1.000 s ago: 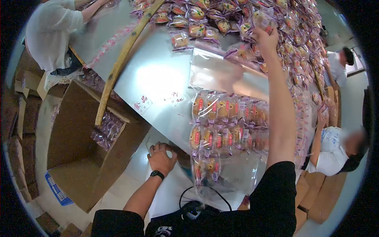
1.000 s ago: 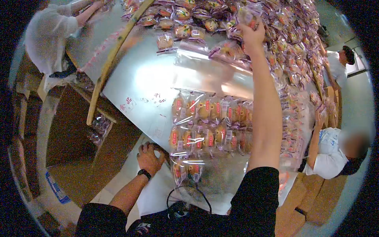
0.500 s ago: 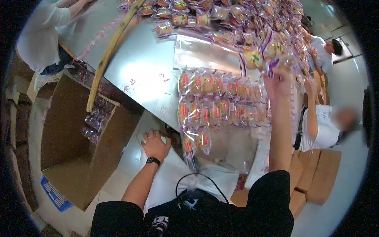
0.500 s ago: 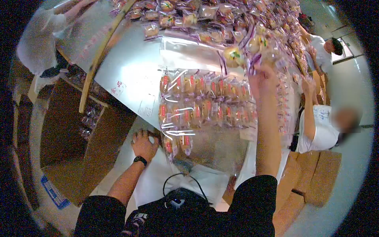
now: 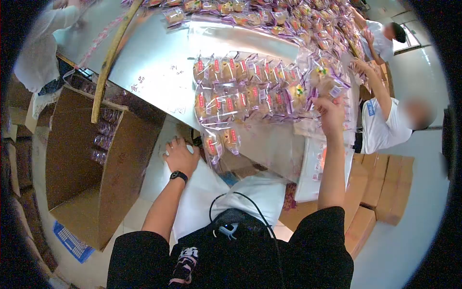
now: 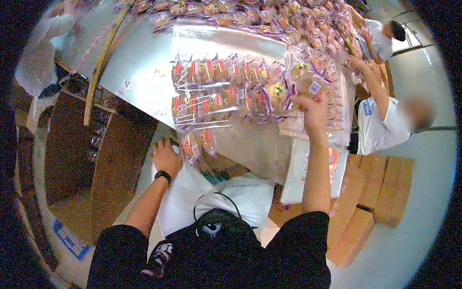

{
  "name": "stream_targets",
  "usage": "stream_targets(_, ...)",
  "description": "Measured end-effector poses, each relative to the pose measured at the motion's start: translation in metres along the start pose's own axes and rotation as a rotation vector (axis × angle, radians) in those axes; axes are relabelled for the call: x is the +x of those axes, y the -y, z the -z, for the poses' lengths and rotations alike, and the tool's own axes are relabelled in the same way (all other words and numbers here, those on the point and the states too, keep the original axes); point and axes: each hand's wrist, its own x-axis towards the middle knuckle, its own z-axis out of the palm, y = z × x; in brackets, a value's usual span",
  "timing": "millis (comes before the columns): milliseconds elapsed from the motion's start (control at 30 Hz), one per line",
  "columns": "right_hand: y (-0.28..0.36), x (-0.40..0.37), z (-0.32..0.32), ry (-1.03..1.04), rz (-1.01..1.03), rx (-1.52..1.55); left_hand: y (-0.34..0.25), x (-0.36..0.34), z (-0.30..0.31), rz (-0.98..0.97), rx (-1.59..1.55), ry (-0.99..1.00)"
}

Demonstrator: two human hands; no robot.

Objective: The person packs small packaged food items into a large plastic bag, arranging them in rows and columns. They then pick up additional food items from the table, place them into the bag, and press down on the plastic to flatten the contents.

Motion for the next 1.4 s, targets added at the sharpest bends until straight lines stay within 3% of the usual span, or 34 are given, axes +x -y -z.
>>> stream_targets(100,0.005,-0.027,0.006,-0.03,0.06,0.368,-0.001,0.0,-0.002,0.011,-0.019,-0.034)
stream_targets(233,-0.016,-0.119,0.019,0.132,0.006,0.081,-0.001,0.002,0.005,0.011,-0.051,0.034)
stream_targets(367,-0.032,-0.191,0.018,0.544,-0.101,-0.065,0.003,0.002,-0.013,-0.047,0.016,-0.092)
stream_targets(433,-0.037,-0.208,0.01,0.629,-0.22,-0.152,0.004,0.003,-0.01,-0.053,-0.009,-0.059)
stream_targets(533,-0.049,-0.232,-0.01,0.431,-0.527,0.01,0.009,-0.002,-0.009,-0.11,-0.15,-0.144)
stream_targets(633,-0.05,-0.24,-0.004,0.505,-0.592,0.11,0.03,-0.007,-0.008,-0.263,-0.552,-0.332)
stream_targets(733,-0.06,-0.257,-0.007,0.401,-0.612,0.196,0.011,-0.056,0.034,-0.05,-1.048,-0.456)
stream_targets(800,-0.071,-0.255,-0.007,0.365,-0.651,0.179,-0.002,-0.11,0.061,-0.3,-1.003,-0.552)
stream_targets(867,-0.072,-0.255,-0.014,0.333,-0.588,0.195,-0.026,-0.149,0.088,-0.779,-1.087,-0.455)
stream_targets(933,-0.065,-0.255,-0.017,0.334,-0.555,0.228,-0.061,-0.176,0.12,-0.6,-1.105,0.048)
stream_targets(1033,-0.082,-0.252,-0.021,0.274,-0.128,-0.132,-0.096,-0.18,0.093,-0.144,-1.438,0.507)
stream_targets(1133,-0.052,-0.229,-0.03,0.33,0.007,-0.212,-0.116,-0.157,0.075,-0.29,-1.362,0.315)
stream_targets(1167,-0.05,-0.222,-0.027,0.43,0.041,-0.242,-0.121,-0.148,0.067,-0.281,-1.393,0.344)
stream_targets(1267,-0.046,-0.216,-0.022,0.471,0.01,-0.364,-0.133,-0.121,0.058,-0.262,-1.473,0.419)
stream_targets(1400,-0.055,-0.207,-0.004,0.573,0.069,-0.28,-0.135,-0.115,0.06,-0.237,-1.509,0.484)
